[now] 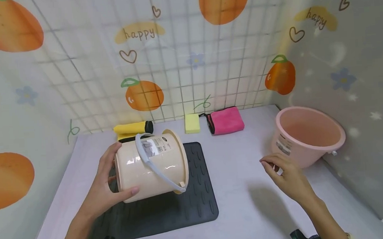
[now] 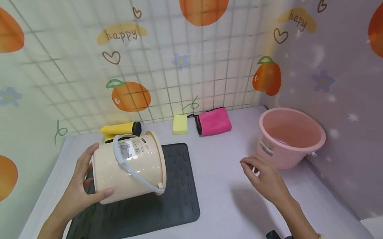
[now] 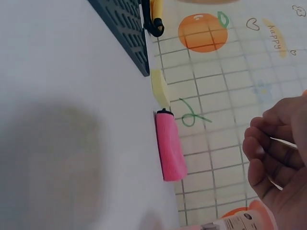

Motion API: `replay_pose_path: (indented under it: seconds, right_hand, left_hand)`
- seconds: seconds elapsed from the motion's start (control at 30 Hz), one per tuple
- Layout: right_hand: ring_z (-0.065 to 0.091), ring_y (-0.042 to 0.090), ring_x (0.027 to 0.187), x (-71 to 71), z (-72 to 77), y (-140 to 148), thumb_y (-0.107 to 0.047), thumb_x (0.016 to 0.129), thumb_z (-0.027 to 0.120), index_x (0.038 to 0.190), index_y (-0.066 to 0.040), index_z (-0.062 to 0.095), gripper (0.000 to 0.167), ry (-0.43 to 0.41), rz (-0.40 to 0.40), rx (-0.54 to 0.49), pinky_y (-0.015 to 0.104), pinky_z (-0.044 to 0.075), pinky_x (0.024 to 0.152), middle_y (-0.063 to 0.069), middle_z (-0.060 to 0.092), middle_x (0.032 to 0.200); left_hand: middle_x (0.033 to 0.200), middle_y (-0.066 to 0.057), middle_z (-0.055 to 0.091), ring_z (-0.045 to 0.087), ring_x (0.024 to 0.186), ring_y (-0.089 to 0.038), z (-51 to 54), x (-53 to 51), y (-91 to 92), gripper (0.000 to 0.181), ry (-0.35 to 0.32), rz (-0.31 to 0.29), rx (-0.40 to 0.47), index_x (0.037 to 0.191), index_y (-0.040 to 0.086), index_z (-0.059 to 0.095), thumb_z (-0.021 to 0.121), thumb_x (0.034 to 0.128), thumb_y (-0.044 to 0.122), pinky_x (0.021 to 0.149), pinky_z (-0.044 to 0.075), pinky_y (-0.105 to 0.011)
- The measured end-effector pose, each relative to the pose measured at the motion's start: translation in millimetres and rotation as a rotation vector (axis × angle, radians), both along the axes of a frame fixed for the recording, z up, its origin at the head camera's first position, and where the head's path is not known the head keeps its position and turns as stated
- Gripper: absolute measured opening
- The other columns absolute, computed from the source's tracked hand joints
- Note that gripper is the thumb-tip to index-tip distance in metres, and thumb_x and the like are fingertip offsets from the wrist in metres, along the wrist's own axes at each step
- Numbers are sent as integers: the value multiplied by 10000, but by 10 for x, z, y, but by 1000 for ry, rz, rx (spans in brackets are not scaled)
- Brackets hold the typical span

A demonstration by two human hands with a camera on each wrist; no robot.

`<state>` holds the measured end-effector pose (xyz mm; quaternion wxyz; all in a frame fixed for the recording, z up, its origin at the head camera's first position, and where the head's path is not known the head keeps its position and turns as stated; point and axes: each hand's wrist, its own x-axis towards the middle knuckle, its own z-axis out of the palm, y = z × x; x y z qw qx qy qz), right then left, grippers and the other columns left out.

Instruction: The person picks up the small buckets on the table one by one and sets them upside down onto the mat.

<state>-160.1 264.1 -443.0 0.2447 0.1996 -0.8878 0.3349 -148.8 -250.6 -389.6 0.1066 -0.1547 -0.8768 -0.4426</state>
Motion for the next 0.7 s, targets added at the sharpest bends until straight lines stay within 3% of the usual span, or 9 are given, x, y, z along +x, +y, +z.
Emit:
replay_pose_path:
  seconds: [0.27, 0.53, 0.7]
  right_hand:
    - [513, 19, 754, 48, 28, 126, -30, 888, 740, 1004, -166, 738, 179, 9, -30, 8, 171, 426, 643, -147, 609, 896]
    - [516, 39, 708, 49, 99, 244, 3, 823, 778, 986, -133, 751, 214, 67, -72, 58, 152, 405, 610, -122, 610, 849]
    - [514, 24, 696, 50, 115, 317, 8, 809, 788, 973, -139, 757, 223, 92, -85, 76, 150, 392, 601, -123, 623, 847]
  left_hand:
    - [1638, 70, 98, 285, 1339, -313, 64, 61, -130, 1264, 13, 0, -71, 1609, 327, 160, 939, 629, 153, 820, 444, -731]
    - [1627, 76, 129, 308, 1246, -169, 180, 108, -367, 1243, 12, 51, -160, 1603, 347, 168, 944, 646, 179, 783, 491, -667]
    - [1637, 68, 121, 297, 1270, -262, 243, 112, -502, 1244, 8, 70, -211, 1602, 358, 172, 951, 645, 201, 755, 485, -668]
